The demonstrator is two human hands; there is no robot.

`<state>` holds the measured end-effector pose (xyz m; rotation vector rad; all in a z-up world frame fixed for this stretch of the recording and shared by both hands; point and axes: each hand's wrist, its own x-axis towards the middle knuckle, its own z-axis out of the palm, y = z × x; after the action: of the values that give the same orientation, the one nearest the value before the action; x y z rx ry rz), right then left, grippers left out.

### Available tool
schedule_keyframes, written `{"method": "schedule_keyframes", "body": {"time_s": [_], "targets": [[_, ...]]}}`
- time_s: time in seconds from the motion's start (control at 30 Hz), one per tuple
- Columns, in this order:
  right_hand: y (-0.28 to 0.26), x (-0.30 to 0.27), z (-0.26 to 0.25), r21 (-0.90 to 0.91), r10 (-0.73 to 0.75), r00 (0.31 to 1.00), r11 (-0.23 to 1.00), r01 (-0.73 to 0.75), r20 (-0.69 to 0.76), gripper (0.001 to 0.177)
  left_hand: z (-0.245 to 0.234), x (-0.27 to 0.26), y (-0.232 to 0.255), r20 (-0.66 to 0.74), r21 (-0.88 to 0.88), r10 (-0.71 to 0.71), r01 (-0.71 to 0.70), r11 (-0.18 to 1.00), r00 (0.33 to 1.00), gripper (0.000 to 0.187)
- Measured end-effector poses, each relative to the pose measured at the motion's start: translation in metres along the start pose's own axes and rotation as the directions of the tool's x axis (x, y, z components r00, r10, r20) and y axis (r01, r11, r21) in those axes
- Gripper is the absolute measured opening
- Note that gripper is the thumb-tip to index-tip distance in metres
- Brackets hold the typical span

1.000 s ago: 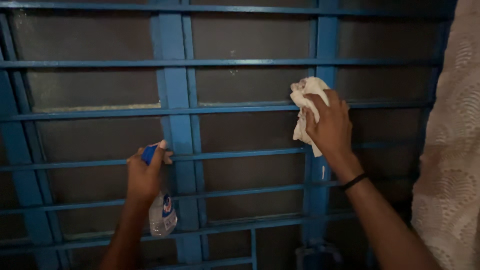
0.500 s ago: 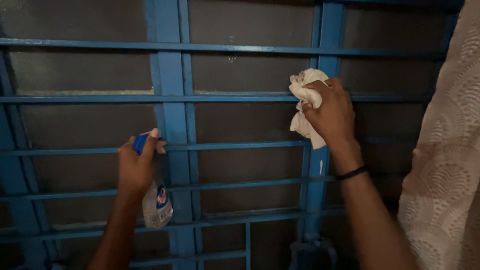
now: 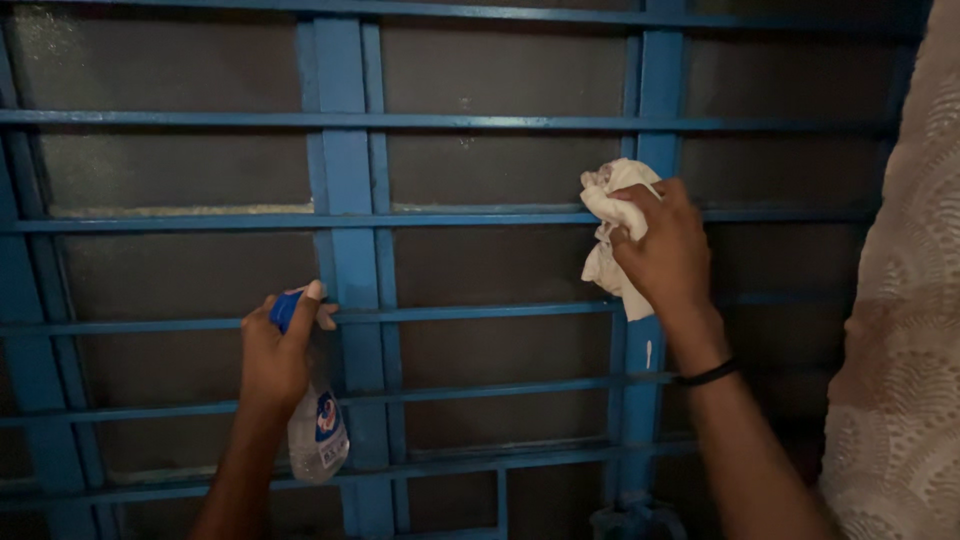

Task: The person cleans a set of metal window bars by spraying a liquid from a bottle and wiping the surfaces with a cloth.

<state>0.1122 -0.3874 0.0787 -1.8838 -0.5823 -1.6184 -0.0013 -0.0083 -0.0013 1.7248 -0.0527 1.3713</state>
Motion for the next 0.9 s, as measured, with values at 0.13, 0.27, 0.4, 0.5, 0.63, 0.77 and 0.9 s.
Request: {"method": "schedule_keyframes", "body": {"time_s": [0.13, 0.27, 0.4, 0.5, 0.63, 0.77, 0.9], "targets": [[-0.004, -0.009, 0.002, -0.058, -0.007, 1.0, 0.998, 0.006, -0.018, 0.042, 0.0, 0.003, -0.001, 0.014, -0.041, -0.073, 0.074, 0.996, 0.997, 0.041], [-0.007, -0.011, 0.005, -0.15, -0.05, 0.999, 0.988, 0.049, -0.007, 0.042, 0.0, 0.0, -0.005, 0.002, -0.058, -0.003, 0.003, 0.998, 1.0, 0.04], [-0.002, 0.003, 0.001, 0.024, -0.147, 0.989, 0.989, 0.147, -0.011, 0.046, -0.001, 0.005, -0.006, 0.02, -0.042, 0.035, -0.034, 0.999, 0.999, 0.039], [-0.009, 0.013, 0.01, 0.113, -0.14, 0.987, 0.982, 0.149, -0.086, 0.044, -0.001, 0.007, -0.009, 0.046, -0.047, -0.056, 0.059, 0.997, 0.997, 0.043], [-0.038, 0.025, 0.043, -0.083, -0.057, 0.967, 0.996, 0.037, -0.247, 0.037, 0.0, 0.01, -0.01, 0.031, 0.018, -0.112, 0.111, 0.994, 0.993, 0.042], [-0.054, 0.017, 0.057, -0.213, -0.052, 0.969, 0.977, -0.001, -0.241, 0.038, -0.008, 0.01, 0.004, 0.104, -0.033, -0.166, 0.17, 0.985, 0.981, 0.038], [-0.047, 0.018, 0.055, -0.211, -0.08, 0.967, 0.977, 0.028, -0.241, 0.038, -0.016, 0.007, 0.036, 0.054, 0.002, -0.13, 0.13, 0.991, 0.99, 0.036]]}}
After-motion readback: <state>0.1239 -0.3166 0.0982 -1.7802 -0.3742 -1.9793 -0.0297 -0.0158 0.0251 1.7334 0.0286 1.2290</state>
